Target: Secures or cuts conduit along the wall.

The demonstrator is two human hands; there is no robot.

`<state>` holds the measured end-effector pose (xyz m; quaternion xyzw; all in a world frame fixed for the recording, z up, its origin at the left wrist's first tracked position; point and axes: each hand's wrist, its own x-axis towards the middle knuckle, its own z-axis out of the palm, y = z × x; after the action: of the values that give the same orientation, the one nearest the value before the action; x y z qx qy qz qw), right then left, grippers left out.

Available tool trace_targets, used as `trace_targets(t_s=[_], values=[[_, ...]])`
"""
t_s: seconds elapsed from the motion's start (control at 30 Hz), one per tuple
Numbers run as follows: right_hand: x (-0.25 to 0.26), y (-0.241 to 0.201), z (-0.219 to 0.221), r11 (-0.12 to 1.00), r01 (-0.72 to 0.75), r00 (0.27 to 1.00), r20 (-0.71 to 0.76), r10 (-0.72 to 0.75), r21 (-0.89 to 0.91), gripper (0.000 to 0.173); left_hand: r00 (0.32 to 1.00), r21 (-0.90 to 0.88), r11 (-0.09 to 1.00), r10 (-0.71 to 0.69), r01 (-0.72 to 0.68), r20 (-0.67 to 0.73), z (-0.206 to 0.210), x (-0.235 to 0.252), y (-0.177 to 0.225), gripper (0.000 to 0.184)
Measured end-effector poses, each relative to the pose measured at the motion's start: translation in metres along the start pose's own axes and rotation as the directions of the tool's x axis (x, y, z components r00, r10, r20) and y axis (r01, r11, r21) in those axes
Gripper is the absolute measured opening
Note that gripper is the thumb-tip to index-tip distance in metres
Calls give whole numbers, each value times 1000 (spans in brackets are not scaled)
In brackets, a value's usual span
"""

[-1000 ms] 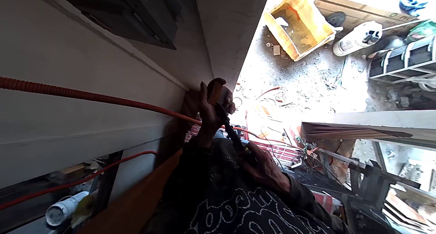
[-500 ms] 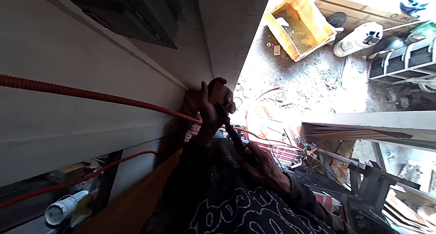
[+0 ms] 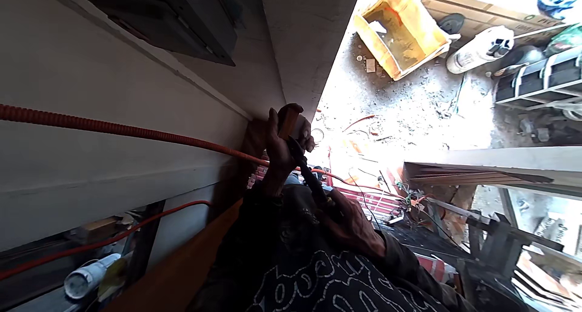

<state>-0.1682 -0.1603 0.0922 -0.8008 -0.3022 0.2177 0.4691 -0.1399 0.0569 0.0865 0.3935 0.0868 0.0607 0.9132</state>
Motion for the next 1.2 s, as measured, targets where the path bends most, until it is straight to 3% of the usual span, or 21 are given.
trace_targets(t_s=[0.73, 1.2], values=[[-4, -16, 1, 994, -97, 995, -14, 98, 42, 34, 999, 12, 999, -43, 43, 7, -2, -4, 1, 62], [-7, -16, 11, 998, -66, 996, -62, 67, 26, 33, 1000, 51, 999, -8, 8, 4, -1, -7, 2, 56]])
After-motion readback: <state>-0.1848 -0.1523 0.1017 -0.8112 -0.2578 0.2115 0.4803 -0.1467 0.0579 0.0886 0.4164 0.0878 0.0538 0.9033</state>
